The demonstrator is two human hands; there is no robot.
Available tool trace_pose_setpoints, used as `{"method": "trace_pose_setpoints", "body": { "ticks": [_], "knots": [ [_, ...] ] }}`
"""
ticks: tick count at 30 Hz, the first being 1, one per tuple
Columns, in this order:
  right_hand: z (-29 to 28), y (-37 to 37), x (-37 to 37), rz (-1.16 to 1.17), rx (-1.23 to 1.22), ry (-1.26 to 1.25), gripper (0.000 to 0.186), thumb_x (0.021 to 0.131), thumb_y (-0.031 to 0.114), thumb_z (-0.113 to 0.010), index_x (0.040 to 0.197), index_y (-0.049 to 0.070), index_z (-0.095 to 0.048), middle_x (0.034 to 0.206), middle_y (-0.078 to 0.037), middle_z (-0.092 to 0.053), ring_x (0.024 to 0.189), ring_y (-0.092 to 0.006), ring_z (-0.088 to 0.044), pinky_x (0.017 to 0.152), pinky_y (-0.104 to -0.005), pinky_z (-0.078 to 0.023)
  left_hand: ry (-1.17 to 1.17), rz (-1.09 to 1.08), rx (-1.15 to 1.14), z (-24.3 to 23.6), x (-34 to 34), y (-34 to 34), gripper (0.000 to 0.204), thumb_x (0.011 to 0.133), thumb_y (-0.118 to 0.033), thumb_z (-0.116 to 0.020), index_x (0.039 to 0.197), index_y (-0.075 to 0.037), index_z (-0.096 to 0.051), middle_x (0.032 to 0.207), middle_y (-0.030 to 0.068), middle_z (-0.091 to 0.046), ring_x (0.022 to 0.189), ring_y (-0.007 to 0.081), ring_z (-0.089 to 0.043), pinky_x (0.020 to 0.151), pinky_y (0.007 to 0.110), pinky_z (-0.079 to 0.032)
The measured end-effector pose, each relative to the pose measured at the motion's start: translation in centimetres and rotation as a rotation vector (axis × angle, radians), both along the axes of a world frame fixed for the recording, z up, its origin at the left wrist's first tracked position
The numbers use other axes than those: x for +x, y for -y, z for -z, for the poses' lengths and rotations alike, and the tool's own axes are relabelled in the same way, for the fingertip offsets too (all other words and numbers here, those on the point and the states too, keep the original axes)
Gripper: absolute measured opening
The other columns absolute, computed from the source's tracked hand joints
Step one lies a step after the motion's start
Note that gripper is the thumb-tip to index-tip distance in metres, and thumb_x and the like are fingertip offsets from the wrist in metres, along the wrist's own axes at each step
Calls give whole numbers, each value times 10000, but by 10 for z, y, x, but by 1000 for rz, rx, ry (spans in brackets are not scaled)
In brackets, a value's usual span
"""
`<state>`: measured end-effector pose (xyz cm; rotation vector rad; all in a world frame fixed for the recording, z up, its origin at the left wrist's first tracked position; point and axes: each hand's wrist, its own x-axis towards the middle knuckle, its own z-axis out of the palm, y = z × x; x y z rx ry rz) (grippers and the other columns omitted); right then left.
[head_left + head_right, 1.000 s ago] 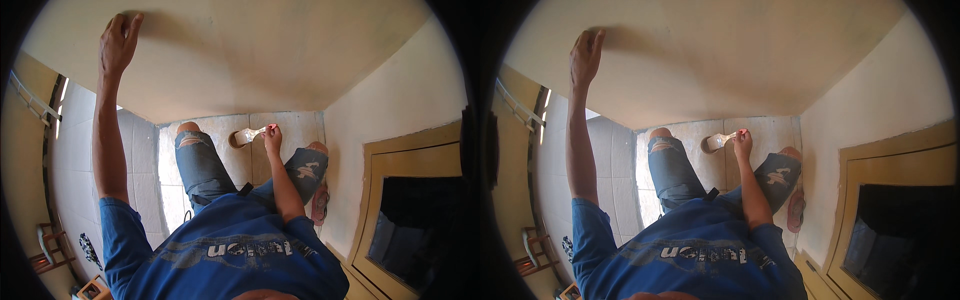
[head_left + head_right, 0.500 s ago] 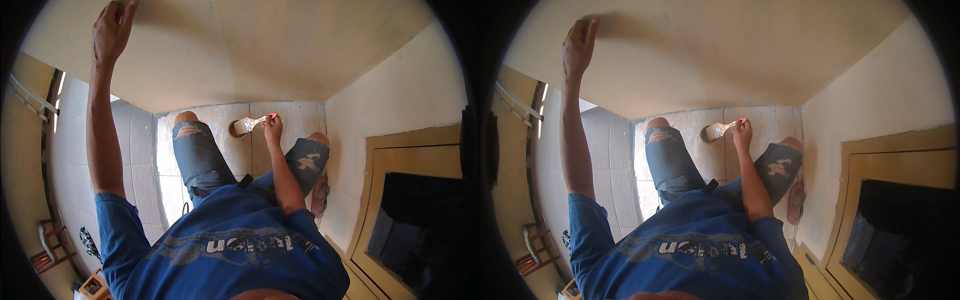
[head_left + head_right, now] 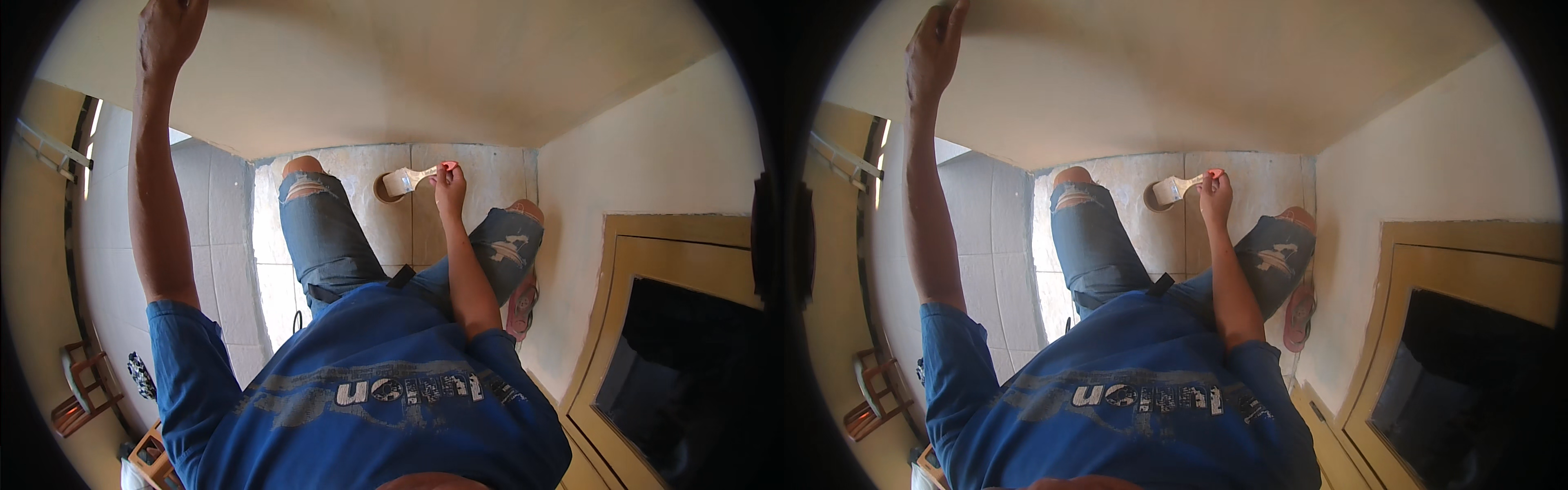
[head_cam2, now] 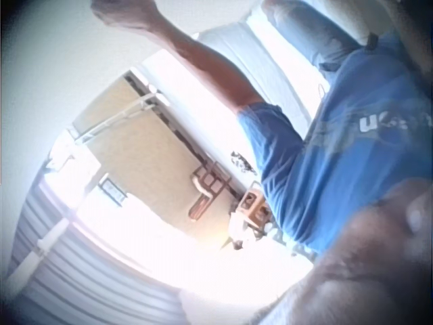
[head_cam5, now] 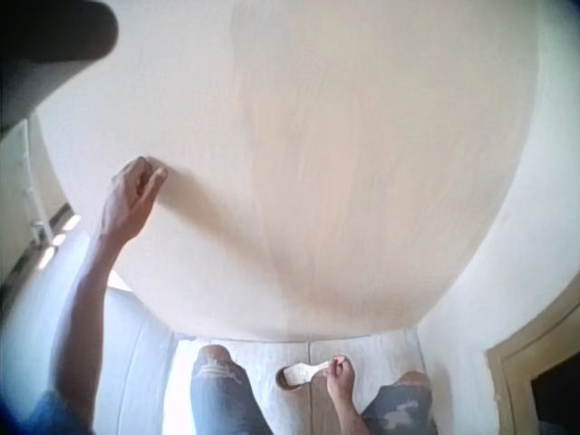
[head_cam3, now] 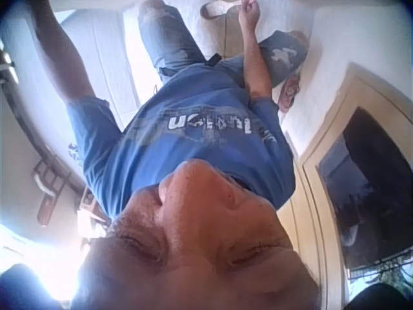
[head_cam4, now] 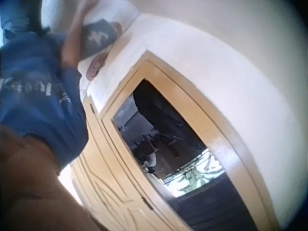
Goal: The person paints a ceiling using a paintbrush and a small container of paint. They repeatedly dip the brush into the container and apply paint to the ceiling surface in short strokes.
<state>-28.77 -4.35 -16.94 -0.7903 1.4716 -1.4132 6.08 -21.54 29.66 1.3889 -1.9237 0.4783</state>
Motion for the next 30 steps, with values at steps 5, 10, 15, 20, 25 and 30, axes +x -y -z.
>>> {"method": "trace_pose_setpoints", "body": {
  "ticks": [5, 10, 15, 20, 25, 30],
  "knots": [
    [4, 0, -2, 5, 17, 1, 143, 1051, 162, -596, 1102, 28, -593, 969, -54, -686, 797, -129, -698, 724, -276, -604, -11, 23, -11, 2, -4, -3, 457, 1058, -516, -517, 926, -81, -567, 795, 16, -487, 706, 148, -418, 621, 330, -402],
    [2, 0, -2, 71, 67, 40, 134, 1041, 146, -602, 1097, 25, -597, 962, -53, -681, 795, -140, -700, 727, -289, -610, -20, 18, 8, 4, 0, -2, 467, 1058, -547, -495, 918, -107, -558, 793, -1, -466, 702, 138, -401, 618, 321, -391],
    [2, 0, -3, 78, 98, 44, 136, 1031, 140, -608, 1092, 18, -602, 959, -59, -679, 775, -149, -704, 706, -292, -613, -24, -11, 20, 4, -1, -4, 464, 1060, -551, -490, 913, -115, -550, 794, -5, -458, 708, 137, -399, 621, 318, -388],
    [11, 1, -6, 95, 67, 60, 132, 1025, 132, -609, 1084, 14, -598, 940, -74, -678, 722, -163, -708, 658, -290, -615, -21, 31, -4, 5, -4, -1, 452, 1059, -538, -500, 914, -112, -544, 800, -4, -458, 714, 140, -401, 624, 323, -391],
    [-3, -2, -3, 90, 119, 131, 128, 1034, 146, -607, 1079, 26, -601, 936, -36, -642, 778, -151, -701, 729, -304, -615, 4, 40, -63, 5, -4, -4, 434, 1062, -512, -513, 912, -106, -542, 797, -4, -457, 714, 141, -398, 623, 321, -389],
    [-9, -2, -2, 82, 140, 119, 121, 1037, 159, -614, 1054, 40, -606, 868, 16, -551, 780, -138, -684, 756, -311, -611, -25, 48, -10, 5, 0, -2, 417, 1065, -494, -517, 906, -109, -538, 788, -9, -450, 708, 139, -393, 619, 317, -384]
  ]
}}
